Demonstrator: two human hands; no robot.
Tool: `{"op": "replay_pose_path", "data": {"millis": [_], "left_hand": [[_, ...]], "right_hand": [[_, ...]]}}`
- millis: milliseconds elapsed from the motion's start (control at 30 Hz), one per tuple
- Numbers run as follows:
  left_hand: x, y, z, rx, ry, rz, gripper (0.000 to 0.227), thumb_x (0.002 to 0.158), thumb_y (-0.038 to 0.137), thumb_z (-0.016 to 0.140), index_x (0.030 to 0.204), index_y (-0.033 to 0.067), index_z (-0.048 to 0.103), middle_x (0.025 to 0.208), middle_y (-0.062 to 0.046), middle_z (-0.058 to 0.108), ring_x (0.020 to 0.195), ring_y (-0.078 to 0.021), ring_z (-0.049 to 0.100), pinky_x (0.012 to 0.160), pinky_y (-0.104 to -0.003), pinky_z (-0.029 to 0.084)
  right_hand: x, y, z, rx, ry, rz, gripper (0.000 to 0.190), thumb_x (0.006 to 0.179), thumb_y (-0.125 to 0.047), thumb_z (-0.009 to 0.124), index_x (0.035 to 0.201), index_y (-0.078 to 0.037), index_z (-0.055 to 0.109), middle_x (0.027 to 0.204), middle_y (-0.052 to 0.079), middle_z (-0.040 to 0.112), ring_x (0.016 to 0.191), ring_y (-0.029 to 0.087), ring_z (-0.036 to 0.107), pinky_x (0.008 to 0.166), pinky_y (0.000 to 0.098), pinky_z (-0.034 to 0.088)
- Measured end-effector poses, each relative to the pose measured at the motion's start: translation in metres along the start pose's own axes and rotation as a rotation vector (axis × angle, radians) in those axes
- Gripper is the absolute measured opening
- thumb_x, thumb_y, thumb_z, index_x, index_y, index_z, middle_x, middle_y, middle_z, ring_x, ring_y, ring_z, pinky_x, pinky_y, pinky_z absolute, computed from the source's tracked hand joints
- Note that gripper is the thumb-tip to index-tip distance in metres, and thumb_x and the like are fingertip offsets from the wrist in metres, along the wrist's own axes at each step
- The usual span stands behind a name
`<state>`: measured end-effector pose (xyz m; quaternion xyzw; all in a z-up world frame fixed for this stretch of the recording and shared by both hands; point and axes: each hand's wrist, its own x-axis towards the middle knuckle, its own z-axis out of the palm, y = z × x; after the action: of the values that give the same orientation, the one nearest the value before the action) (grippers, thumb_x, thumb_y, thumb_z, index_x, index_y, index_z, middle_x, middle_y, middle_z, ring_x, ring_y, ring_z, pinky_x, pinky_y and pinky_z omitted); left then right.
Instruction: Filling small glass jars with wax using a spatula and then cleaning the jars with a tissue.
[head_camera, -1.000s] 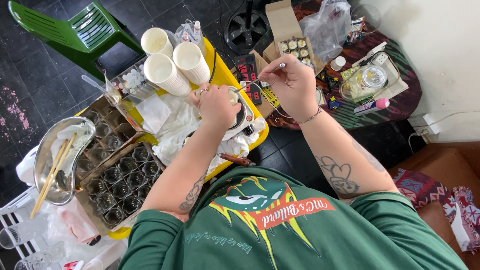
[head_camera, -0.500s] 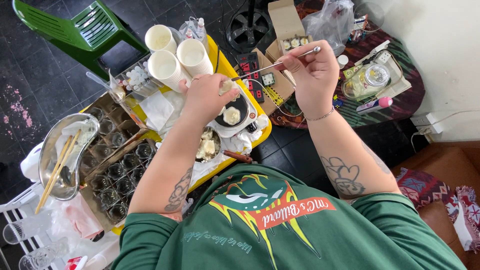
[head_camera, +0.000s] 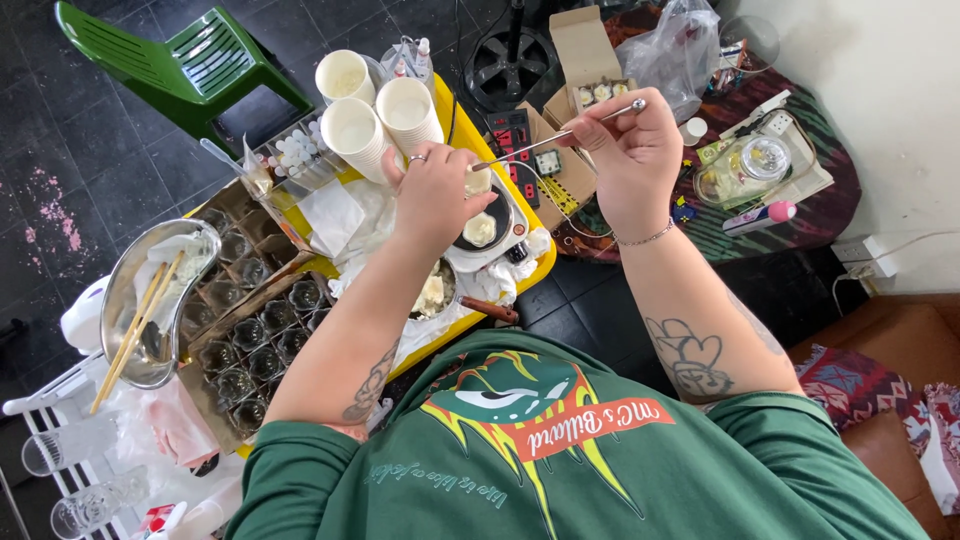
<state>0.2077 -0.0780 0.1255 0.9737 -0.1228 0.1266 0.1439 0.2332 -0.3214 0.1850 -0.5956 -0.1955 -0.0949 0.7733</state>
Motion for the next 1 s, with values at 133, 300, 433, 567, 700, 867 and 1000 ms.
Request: {"op": "replay_pose_path", "data": {"millis": [133, 300, 433, 567, 700, 867, 1000], "left_hand": [[0.005, -0.001, 0.024, 0.03, -0.018, -0.005, 0.05, 0.076, 0.049, 0.085, 0.109, 0.0155, 0.069, 0.105, -0.004, 0.066, 0.118, -0.0278, 0.055, 0.111, -0.068, 0.016], [0.004, -0.003, 0.046, 0.003, 0.022, -0.03, 0.049, 0.07, 0.045, 0.087, 0.108, 0.0177, 0.071, 0.102, -0.004, 0.067, 0.12, -0.0302, 0.054, 0.109, -0.066, 0.016], [0.003, -0.002, 0.049, -0.073, 0.001, -0.075, 0.049, 0.07, 0.044, 0.088, 0.107, 0.0165, 0.072, 0.103, -0.004, 0.068, 0.119, -0.0301, 0.055, 0.108, -0.067, 0.016], [0.002, -0.002, 0.056, -0.092, 0.049, -0.105, 0.05, 0.065, 0.043, 0.09, 0.105, 0.018, 0.074, 0.1, -0.004, 0.068, 0.118, -0.03, 0.056, 0.107, -0.069, 0.015], [0.001, 0.002, 0.052, -0.09, 0.043, -0.131, 0.052, 0.062, 0.043, 0.091, 0.105, 0.0184, 0.073, 0.099, -0.002, 0.068, 0.119, -0.0307, 0.057, 0.105, -0.073, 0.016], [0.002, 0.0, 0.053, -0.107, -0.009, -0.167, 0.054, 0.061, 0.042, 0.091, 0.106, 0.0183, 0.071, 0.105, -0.003, 0.068, 0.12, -0.032, 0.056, 0.103, -0.075, 0.017], [0.006, 0.001, 0.042, -0.073, -0.117, -0.177, 0.056, 0.065, 0.047, 0.089, 0.109, 0.0189, 0.071, 0.108, -0.005, 0.068, 0.121, -0.0346, 0.054, 0.101, -0.077, 0.016]], "right_hand": [[-0.001, 0.019, -0.007, -0.049, -0.014, 0.013, 0.016, 0.106, 0.007, 0.068, 0.11, 0.0, 0.054, 0.101, 0.012, 0.071, 0.096, 0.018, 0.073, 0.091, 0.0308, 0.063], [-0.003, 0.037, -0.006, -0.208, -0.083, 0.092, 0.015, 0.102, 0.006, 0.071, 0.107, 0.002, 0.058, 0.098, 0.009, 0.069, 0.093, 0.014, 0.071, 0.087, 0.0255, 0.059], [0.0, 0.049, 0.001, -0.207, -0.089, 0.121, 0.016, 0.1, 0.005, 0.072, 0.106, 0.001, 0.057, 0.097, 0.007, 0.071, 0.092, 0.012, 0.071, 0.085, 0.0242, 0.06], [0.002, 0.057, 0.006, -0.266, -0.15, 0.128, 0.014, 0.099, 0.005, 0.073, 0.104, 0.001, 0.06, 0.096, 0.007, 0.072, 0.091, 0.011, 0.073, 0.083, 0.0233, 0.061], [0.003, 0.059, 0.012, -0.329, -0.217, 0.154, 0.013, 0.098, 0.005, 0.074, 0.102, 0.002, 0.061, 0.095, 0.007, 0.073, 0.091, 0.01, 0.072, 0.08, 0.0223, 0.06], [0.005, 0.059, 0.015, -0.336, -0.226, 0.147, 0.013, 0.098, 0.004, 0.074, 0.102, 0.002, 0.062, 0.095, 0.007, 0.073, 0.091, 0.01, 0.073, 0.081, 0.0225, 0.06], [0.002, 0.06, 0.009, -0.29, -0.198, 0.144, 0.013, 0.099, 0.004, 0.072, 0.104, 0.002, 0.06, 0.099, 0.008, 0.072, 0.096, 0.011, 0.074, 0.086, 0.0234, 0.062]]}}
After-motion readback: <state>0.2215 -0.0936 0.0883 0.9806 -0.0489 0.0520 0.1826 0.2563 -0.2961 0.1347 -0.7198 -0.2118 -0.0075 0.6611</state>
